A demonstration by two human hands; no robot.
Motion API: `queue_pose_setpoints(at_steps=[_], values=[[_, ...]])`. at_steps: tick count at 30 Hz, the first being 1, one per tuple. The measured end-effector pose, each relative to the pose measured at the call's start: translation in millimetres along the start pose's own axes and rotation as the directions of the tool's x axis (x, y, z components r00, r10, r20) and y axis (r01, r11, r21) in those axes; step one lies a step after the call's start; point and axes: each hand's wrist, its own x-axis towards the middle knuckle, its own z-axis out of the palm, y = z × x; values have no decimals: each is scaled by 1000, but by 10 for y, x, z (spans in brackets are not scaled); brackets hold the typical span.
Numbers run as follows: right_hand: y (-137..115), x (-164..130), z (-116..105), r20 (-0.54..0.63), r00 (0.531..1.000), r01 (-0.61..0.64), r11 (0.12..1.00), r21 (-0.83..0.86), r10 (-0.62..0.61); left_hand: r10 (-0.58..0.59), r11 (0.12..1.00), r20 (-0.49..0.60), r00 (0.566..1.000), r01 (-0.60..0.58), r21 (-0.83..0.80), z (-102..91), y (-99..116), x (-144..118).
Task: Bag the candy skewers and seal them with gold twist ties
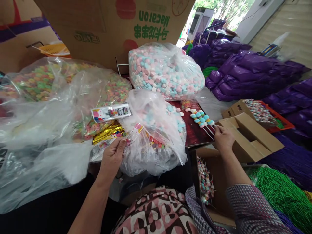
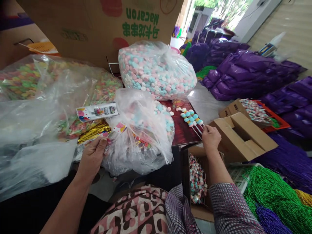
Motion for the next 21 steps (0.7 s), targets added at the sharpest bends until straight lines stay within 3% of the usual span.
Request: queue_pose_setpoints(at_steps=[3, 6, 9, 13, 17, 21], values=[[-59, -39, -147, -46, 999, 16, 993, 119, -10, -15, 992, 24, 1000, 18, -125, 15, -26, -12], [-281, -195, -316, -100, 995, 25, 938, 347, 10, -13, 969, 73, 997, 30, -247, 42, -49, -34], [-643, -456, -483, -56, 995, -14, 703, 711, 76, 1, 963, 101, 995, 27, -267, 56, -68, -54], [-1063, -791, -663, 185, 976, -74, 635, 769, -110, 27, 973, 138, 990, 5, -229, 39, -94, -77], [-1241, -922, -671, 203, 945, -6, 607, 795, -256, 95, 963, 173, 980, -46, -265, 1, -150, -104], [-1306, -933, -622, 287, 904, -40, 607, 794, -316, 121, 952, 264, 957, -36, -304, -32, -183, -132]])
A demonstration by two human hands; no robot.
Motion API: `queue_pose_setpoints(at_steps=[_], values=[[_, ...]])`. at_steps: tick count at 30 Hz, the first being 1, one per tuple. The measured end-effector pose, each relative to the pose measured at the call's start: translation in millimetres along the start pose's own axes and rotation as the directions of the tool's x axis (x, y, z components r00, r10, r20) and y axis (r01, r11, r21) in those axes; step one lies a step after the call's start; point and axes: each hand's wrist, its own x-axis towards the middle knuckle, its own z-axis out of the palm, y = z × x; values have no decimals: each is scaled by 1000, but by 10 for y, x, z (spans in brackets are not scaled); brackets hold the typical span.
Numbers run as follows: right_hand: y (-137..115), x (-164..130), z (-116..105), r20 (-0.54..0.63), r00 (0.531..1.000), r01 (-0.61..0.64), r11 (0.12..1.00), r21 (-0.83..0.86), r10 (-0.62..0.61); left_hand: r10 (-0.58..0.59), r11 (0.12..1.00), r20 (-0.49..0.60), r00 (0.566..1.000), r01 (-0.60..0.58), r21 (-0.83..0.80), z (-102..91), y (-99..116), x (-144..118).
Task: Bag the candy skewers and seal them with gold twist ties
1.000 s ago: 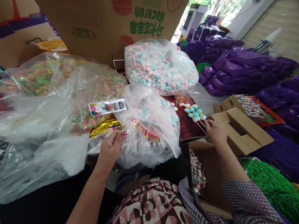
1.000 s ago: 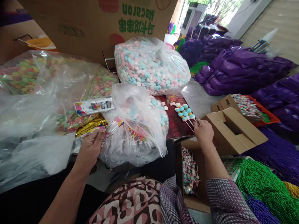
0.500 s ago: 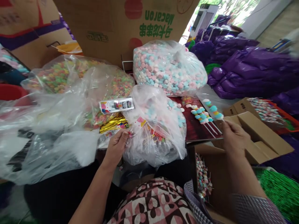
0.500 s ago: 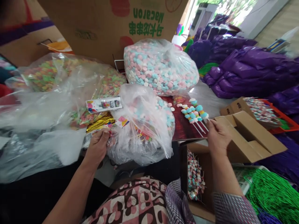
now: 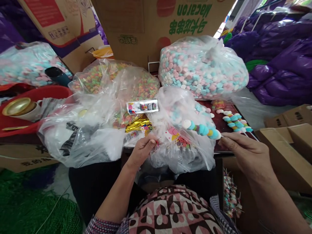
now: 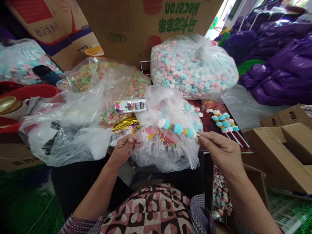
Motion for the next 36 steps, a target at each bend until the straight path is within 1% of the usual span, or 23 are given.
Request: queue_pose_setpoints(at_steps=[2, 7, 11, 14, 17, 20, 22, 24, 30, 32, 36], values=[[-18, -3, 15, 46, 999, -3, 1000, 1, 3, 39, 999, 18, 999, -40, 10, -1, 30, -3], [-99, -15, -10, 117, 993, 29, 1000, 0, -29, 218, 969, 26, 976, -219, 114, 29, 190, 48], [-140, 35, -67, 254, 966, 51, 998, -38, -40, 318, 937, 72, 945, -325, 127, 32, 249, 99], [-144, 61, -118, 294, 955, 50, 997, -58, -31, 356, 918, 81, 931, -364, 155, 12, 228, 122], [-137, 59, -156, 287, 956, 83, 995, -56, -64, 371, 909, 84, 925, -380, 171, 2, 202, 134], [-129, 54, -169, 303, 946, 142, 988, -63, -116, 392, 900, 112, 913, -406, 160, 11, 197, 140], [-125, 59, -171, 310, 942, 158, 985, -68, -130, 397, 895, 128, 909, -414, 164, 19, 203, 141], [-121, 68, -175, 318, 942, 134, 988, -72, -105, 404, 889, 141, 904, -424, 175, 21, 209, 142], [-129, 87, -206, 310, 948, -46, 993, -109, 78, 452, 854, 137, 882, -472, 220, -1, 189, 150], [-156, 94, -206, 340, 935, -52, 989, -142, 98, 463, 839, 128, 877, -480, 256, -11, 177, 152], [-230, 119, -207, 395, 912, -20, 976, -218, 108, 494, 793, 124, 861, -505, 341, -17, 182, 154]])
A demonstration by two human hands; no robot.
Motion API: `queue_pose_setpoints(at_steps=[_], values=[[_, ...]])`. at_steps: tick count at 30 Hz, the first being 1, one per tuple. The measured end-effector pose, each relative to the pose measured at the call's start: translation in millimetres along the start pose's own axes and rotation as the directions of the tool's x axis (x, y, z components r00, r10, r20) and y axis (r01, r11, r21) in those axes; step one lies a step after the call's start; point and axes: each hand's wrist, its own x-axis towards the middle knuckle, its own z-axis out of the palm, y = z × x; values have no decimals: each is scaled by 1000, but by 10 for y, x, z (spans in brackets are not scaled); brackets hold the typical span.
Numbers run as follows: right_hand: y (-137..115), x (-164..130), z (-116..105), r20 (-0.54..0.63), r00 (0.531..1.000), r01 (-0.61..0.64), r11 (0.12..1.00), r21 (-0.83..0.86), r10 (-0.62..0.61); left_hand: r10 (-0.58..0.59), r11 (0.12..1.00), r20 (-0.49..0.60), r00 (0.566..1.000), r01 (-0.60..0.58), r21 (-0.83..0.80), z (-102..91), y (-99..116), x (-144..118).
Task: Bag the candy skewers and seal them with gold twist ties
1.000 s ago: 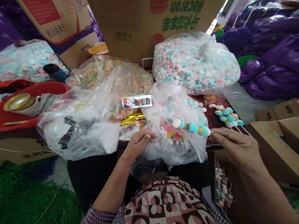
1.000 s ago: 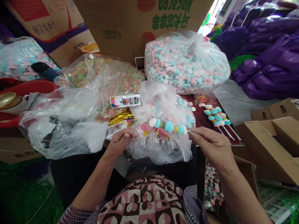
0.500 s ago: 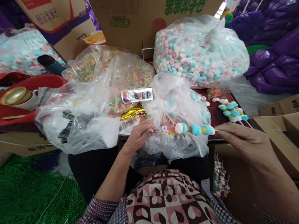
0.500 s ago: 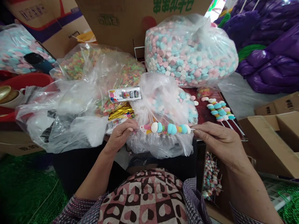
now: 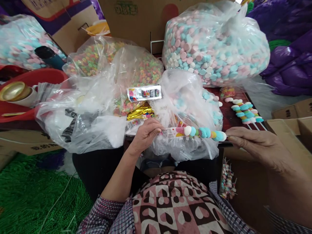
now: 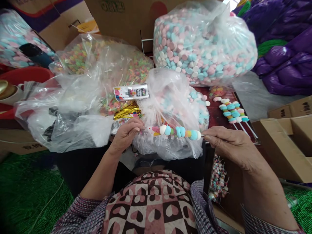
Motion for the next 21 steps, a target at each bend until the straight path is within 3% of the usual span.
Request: queue_pose_setpoints(at_steps=[7, 14, 21], values=[[25, 2, -82, 109, 983, -129, 981, -142, 145, 100, 982, 49, 994, -106, 153, -11, 52, 32], [122, -2, -111, 319, 933, -129, 982, -135, 166, 55, 980, 2, 999, -54, 193, -25, 36, 21], [102, 0, -50, 131, 962, -233, 971, -55, 238, 130, 959, 33, 991, -135, 249, -12, 54, 15]])
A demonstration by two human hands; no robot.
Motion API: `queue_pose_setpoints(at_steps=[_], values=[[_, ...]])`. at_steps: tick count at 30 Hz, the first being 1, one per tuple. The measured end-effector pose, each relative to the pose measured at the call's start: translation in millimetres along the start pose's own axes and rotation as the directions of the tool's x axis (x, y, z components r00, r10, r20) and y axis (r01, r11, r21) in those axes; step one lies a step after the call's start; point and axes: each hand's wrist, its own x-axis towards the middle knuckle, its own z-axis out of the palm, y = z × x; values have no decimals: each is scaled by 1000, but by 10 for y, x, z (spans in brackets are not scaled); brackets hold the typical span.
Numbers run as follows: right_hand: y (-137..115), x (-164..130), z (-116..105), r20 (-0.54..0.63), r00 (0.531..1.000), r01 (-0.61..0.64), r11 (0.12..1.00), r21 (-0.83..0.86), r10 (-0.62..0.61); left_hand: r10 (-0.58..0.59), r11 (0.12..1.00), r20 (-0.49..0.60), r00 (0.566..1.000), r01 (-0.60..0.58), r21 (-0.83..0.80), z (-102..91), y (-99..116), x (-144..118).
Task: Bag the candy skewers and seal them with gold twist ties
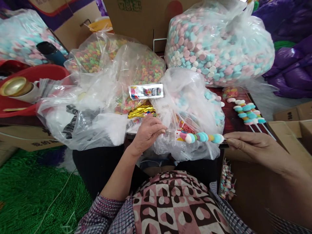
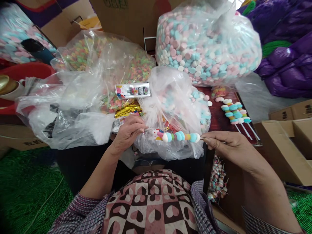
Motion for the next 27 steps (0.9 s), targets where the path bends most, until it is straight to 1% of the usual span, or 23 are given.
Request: queue_pose_setpoints(at_steps=[2, 5, 8, 11, 14, 16, 18, 20, 22, 24, 27], values=[[1, -9, 7, 13, 1000, -20, 999, 29, 19, 10, 1000, 4, 1000, -10, 14, -8, 0, 0], [0, -29, 15, 86, 995, -44, 998, 45, 40, 7, 1000, 4, 1000, -7, 10, -17, 1, -2], [16, -48, 27, 152, 988, -41, 997, 65, 31, -13, 1000, -1, 1000, 13, -4, -15, 3, -6], [85, -49, 29, 242, 970, -55, 991, 123, 24, -14, 1000, -14, 1000, 14, -4, -9, 1, -10], [189, -32, 13, 345, 939, -84, 982, 166, 22, -23, 1000, -31, 999, 23, -8, -10, -12, -15], [239, -22, 1, 372, 928, -104, 978, 183, 29, -52, 998, -45, 998, 50, -36, -15, -25, -19], [247, -18, -2, 344, 938, -113, 972, 206, 36, -82, 994, -50, 995, 78, -73, -20, -37, -24], [204, -19, 7, 278, 960, -94, 973, 210, 33, -95, 991, -40, 995, 91, -94, -24, -46, -28], [126, -23, 22, 210, 978, -55, 982, 183, 16, -92, 990, -28, 995, 88, -109, -27, -48, -32], [42, -25, 37, 167, 986, -25, 989, 146, 0, -95, 987, -12, 995, 92, -133, -32, -45, -35], [-38, -28, 51, 92, 996, -2, 994, 113, -9, -130, 977, 10, 991, 130, -170, -48, -42, -42]])
